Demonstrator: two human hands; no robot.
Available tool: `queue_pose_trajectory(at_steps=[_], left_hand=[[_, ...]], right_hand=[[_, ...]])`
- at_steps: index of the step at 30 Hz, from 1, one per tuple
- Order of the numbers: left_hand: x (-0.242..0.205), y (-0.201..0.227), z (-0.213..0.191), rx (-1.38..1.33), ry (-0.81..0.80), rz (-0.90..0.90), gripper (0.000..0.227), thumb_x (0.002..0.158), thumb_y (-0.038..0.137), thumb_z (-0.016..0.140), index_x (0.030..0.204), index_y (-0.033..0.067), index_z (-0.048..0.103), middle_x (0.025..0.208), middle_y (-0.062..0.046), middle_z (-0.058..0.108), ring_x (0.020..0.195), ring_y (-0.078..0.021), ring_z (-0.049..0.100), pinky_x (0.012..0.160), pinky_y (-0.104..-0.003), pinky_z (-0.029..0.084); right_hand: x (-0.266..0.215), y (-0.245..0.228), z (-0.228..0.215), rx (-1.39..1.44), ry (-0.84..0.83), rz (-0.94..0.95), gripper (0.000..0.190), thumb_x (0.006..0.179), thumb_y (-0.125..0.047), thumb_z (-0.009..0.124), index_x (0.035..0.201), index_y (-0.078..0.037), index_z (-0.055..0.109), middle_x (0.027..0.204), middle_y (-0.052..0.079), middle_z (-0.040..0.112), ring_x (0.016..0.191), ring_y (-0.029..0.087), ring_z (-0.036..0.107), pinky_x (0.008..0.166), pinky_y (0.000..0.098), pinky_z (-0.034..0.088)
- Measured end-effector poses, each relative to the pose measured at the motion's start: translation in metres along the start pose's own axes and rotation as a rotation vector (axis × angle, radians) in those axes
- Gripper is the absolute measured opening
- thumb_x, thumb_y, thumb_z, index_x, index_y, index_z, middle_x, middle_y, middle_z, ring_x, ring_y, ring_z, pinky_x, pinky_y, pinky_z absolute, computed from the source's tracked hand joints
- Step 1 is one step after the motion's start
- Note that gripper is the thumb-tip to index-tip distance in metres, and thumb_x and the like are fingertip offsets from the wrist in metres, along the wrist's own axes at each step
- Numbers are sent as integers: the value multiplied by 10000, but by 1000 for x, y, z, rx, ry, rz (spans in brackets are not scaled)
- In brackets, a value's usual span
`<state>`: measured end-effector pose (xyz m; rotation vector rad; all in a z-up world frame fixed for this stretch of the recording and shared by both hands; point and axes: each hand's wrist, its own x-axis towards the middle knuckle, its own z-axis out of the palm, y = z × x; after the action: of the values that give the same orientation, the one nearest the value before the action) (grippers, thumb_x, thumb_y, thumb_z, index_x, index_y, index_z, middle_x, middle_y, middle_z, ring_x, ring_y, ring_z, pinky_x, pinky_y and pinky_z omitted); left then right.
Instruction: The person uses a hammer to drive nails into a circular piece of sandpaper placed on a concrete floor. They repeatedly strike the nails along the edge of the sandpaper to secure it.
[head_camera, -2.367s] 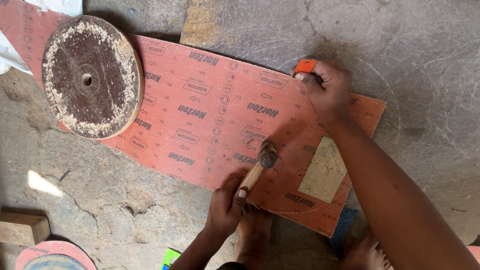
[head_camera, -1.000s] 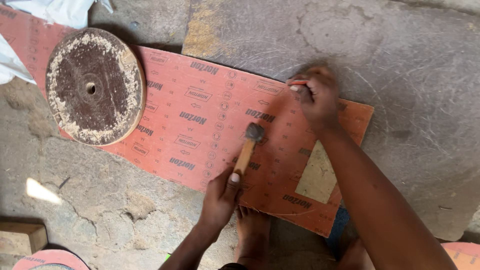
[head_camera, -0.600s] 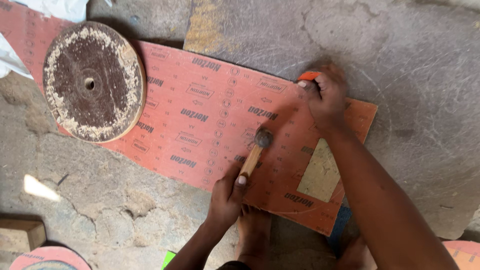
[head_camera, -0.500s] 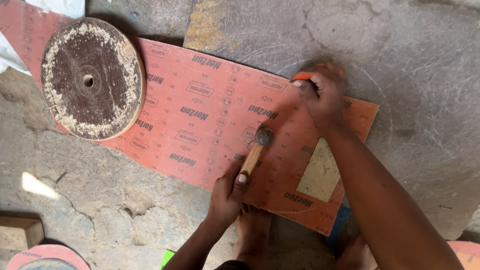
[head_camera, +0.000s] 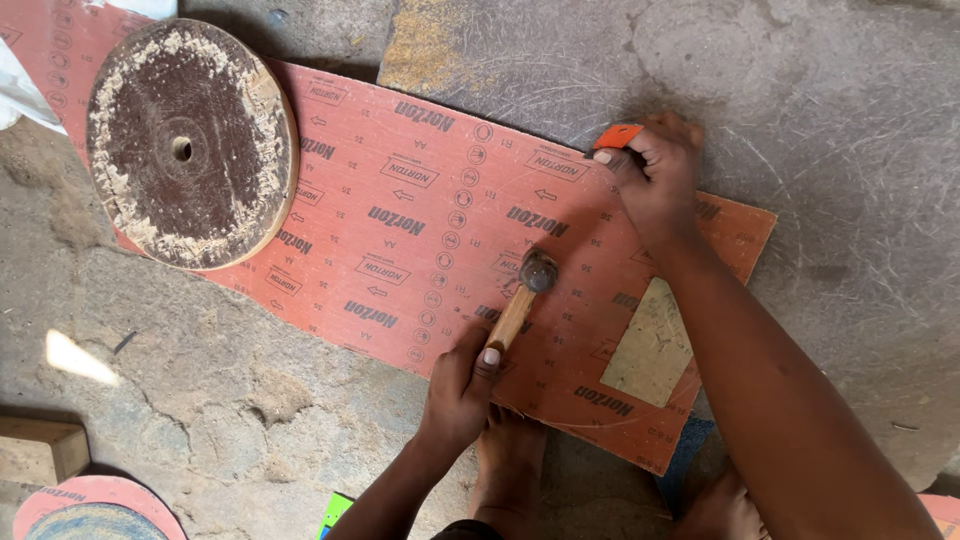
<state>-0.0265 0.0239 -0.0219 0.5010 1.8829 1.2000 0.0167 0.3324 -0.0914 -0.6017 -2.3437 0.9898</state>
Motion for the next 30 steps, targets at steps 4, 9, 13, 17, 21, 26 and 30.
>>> queue_pose_trajectory(at_steps=[4,9,13,17,21,26,30], left_hand=[[-1,1,-1,116,-5,-84,391,1050,345,460,1101,-11,612,708,-153,651,645,-239,672,646,-386,552],[1,4,0,30,-19,-46,413,1076,350,443,1091,-25,615,746,-140,667,722,-202,718,738,-358,625],[-1,1,1,52,-23,-92,414,1060,342,436,1108,-29,611,724,-151,657,695,-216,702,719,-358,621],[-1,-4,1,28,-17,-65,414,1061,340,439,1121,-37,599,748,-145,667,734,-195,726,740,-344,632],[1,-1,-1,-40,-40,-31,428,1087,362,440,1111,-33,603,742,-111,661,729,-163,689,761,-323,637],[16,40,-12,122,-109,-108,464,1071,416,425,963,6,612,581,-51,559,522,-139,553,494,-320,453],[32,101,-27,106,-166,86,505,1067,469,412,999,5,598,575,-46,525,504,-141,493,469,-315,405]], right_hand=[[0,1,2,-8,-3,-14,210,1002,-296,774,951,-103,710,855,5,638,891,211,498,986,403,323],[0,-1,2,-54,-2,-12,226,1020,-336,760,962,-119,730,848,-9,640,888,209,491,999,404,318],[-1,-3,2,-39,6,-6,233,1031,-349,747,966,-126,733,857,-19,648,890,204,494,995,400,320],[-1,-5,3,-71,14,-25,207,1006,-325,778,968,-123,750,821,-3,607,878,214,502,991,409,324],[-2,-3,6,-124,24,-56,95,970,-216,769,960,-122,755,820,28,580,896,243,518,971,412,351],[-4,-3,7,-160,25,-101,58,907,-110,718,953,-117,752,885,41,624,956,264,567,943,432,373],[-1,-7,6,-194,-2,-94,73,896,-133,724,962,-117,749,916,59,648,967,288,582,940,450,384]])
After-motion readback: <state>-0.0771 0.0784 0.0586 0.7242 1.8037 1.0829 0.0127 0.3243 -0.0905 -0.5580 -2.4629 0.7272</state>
